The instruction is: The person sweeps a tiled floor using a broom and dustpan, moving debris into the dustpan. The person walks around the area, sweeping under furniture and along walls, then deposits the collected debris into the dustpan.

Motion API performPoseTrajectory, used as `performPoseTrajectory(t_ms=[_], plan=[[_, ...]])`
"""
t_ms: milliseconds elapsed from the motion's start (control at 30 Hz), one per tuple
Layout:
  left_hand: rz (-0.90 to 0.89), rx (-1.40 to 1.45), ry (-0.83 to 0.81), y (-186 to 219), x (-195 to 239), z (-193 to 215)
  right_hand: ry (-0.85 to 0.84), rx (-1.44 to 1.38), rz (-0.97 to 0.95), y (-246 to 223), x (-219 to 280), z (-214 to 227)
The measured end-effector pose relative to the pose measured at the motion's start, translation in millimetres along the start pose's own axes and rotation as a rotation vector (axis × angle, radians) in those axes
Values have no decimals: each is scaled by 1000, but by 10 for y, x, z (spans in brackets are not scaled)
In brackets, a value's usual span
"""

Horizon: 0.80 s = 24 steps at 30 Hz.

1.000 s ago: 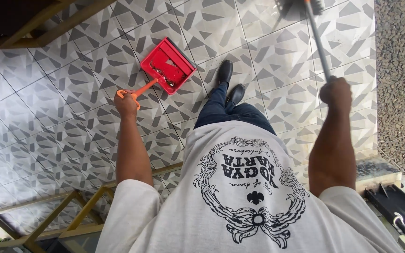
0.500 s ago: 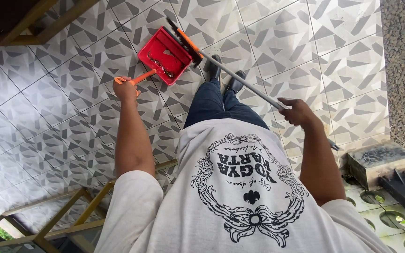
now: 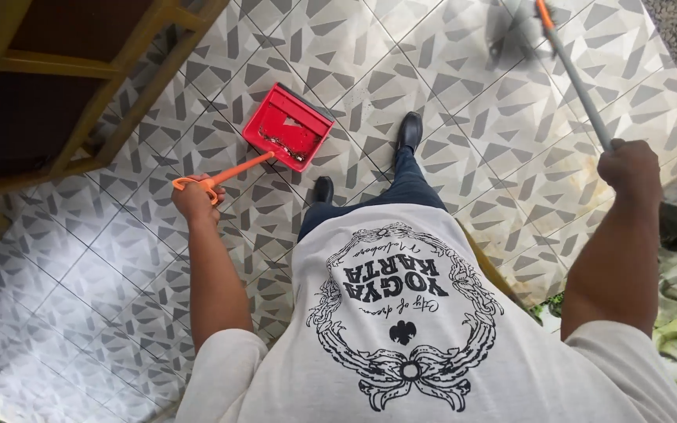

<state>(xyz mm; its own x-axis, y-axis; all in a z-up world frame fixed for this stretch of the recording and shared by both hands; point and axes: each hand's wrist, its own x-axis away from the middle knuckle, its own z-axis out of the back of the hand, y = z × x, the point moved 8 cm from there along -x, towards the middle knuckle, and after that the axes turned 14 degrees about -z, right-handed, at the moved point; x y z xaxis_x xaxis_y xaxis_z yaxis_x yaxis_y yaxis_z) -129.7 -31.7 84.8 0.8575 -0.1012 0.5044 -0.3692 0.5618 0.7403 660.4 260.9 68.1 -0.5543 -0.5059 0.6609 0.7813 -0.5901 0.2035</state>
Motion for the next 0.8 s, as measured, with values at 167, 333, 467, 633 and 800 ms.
performPoseTrajectory(t_ms=[167, 333, 467, 633, 800], plan=[[-100, 21, -138, -95, -363, 358, 27, -181, -326, -114, 252, -1489], [-248, 113, -289, -824, -1022, 512, -26, -115, -122, -350, 1034, -3137], [-320, 61, -375, -1090, -1000, 493, -197, 112, 128, -712, 2444, -3566], [-343, 39, -317, -1184, -1027, 666, -290, -198, 57, -621, 3144, -3383], [-354, 82, -283, -1148, -954, 776, -238, -97, 83, -697, 3505, -2394]])
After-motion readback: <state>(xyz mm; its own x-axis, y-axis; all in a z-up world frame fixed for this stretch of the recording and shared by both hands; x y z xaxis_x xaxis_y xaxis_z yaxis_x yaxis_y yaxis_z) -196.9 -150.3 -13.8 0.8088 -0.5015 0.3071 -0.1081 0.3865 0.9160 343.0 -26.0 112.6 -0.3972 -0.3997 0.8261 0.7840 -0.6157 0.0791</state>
